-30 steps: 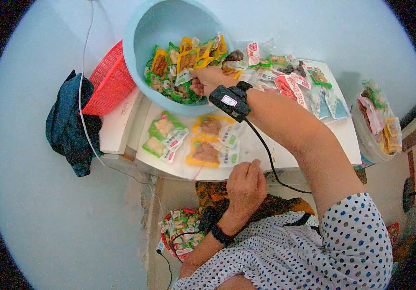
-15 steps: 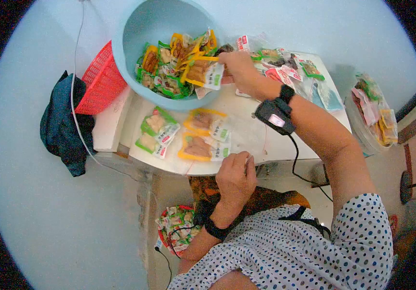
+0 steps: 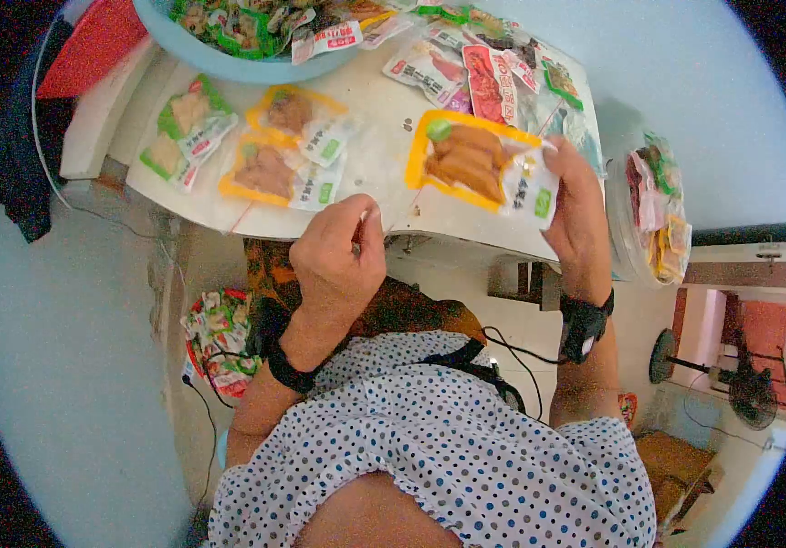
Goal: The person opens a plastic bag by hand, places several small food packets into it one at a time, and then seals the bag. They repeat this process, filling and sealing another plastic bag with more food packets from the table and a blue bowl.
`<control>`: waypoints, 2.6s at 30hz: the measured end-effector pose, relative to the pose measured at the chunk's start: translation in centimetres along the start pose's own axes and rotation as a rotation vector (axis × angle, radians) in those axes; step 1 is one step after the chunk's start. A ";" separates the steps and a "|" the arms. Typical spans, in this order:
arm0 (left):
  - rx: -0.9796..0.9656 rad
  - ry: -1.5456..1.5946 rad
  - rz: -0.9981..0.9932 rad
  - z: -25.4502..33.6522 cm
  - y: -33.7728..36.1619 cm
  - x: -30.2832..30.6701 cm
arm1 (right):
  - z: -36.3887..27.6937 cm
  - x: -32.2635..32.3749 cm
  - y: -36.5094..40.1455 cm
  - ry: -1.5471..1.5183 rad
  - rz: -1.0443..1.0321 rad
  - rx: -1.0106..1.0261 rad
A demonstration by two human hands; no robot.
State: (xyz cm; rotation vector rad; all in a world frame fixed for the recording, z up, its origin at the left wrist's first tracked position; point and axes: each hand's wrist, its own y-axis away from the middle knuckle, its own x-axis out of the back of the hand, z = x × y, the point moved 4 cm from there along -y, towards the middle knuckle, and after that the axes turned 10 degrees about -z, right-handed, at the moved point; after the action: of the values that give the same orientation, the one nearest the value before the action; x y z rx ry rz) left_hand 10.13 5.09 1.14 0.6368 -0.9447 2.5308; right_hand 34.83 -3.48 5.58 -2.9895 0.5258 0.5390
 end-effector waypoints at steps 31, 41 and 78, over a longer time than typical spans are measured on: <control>-0.083 0.007 0.078 0.9 0.4 0.1 | 9.3 -9.9 -2.3 -0.431 -0.298 -0.207; -0.091 -0.008 0.064 1.0 0.3 0.3 | 12.1 -13.4 -5.1 -0.318 -0.288 -0.268; -0.149 -0.032 0.047 0.5 0.5 0.8 | 3.2 -7.1 -3.2 0.578 -0.318 -0.190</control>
State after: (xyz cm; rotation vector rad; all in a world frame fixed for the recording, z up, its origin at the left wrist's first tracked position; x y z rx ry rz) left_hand 9.39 4.57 1.66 0.6185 -1.1596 2.4684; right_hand 28.60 2.21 5.05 -3.2926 0.0050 -0.3284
